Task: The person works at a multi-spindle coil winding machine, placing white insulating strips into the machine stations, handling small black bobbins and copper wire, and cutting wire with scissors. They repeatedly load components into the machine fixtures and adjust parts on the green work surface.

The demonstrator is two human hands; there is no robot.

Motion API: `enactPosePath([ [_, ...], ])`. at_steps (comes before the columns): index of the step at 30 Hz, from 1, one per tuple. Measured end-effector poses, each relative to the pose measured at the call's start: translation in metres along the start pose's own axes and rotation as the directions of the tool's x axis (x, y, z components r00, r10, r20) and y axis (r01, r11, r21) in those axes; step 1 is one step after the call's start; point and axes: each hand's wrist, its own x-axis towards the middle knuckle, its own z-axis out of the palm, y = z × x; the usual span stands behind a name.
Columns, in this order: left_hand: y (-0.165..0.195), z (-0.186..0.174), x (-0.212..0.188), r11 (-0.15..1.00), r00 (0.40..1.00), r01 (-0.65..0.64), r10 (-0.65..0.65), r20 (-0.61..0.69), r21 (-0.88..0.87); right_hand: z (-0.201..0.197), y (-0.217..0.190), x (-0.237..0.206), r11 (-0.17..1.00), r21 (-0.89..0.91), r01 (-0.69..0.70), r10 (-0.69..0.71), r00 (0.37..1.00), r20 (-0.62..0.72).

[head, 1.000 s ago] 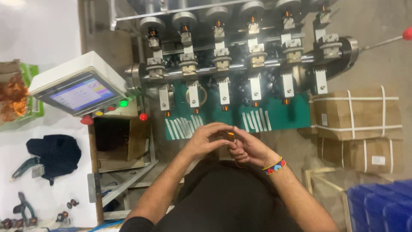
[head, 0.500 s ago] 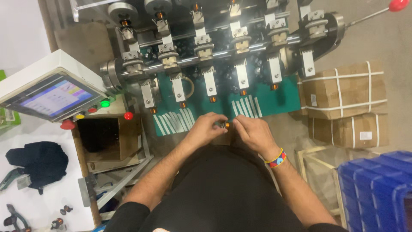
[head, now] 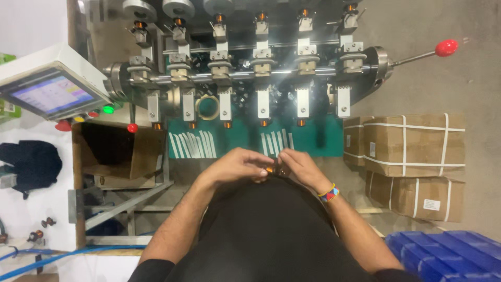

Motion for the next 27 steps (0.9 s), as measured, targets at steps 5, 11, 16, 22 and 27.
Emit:
enactPosePath([
  [5, -0.014, 0.035, 0.024, 0.950, 0.845, -0.140, 0.261, -0.466, 0.280, -0.011, -0.028, 0.000, 0.878, -0.425, 0.219, -0.196, 0.976, 0.098],
  [11, -0.041, 0.050, 0.039, 0.899, 0.825, -0.379, 0.220, -0.521, -0.220, 0.010, -0.049, -0.020, 0.953, -0.238, 0.188, -0.179, 0.982, 0.059],
  [16, -0.056, 0.044, 0.028, 0.864, 0.842, -0.374, 0.165, -0.513, -0.336, 0.010, -0.043, -0.021, 0.974, -0.210, 0.089, -0.060, 0.988, 0.141],
  [22, -0.077, 0.042, 0.019, 0.882, 0.805, -0.350, 0.112, -0.582, -0.315, 0.033, -0.009, -0.013, 0.854, -0.453, 0.255, -0.168, 0.960, 0.225],
  [27, -0.097, 0.024, 0.019, 0.927, 0.641, -0.375, 0.238, -0.730, -0.027, 0.019, 0.082, 0.027, 0.935, -0.073, -0.348, 0.348, 0.856, 0.383],
])
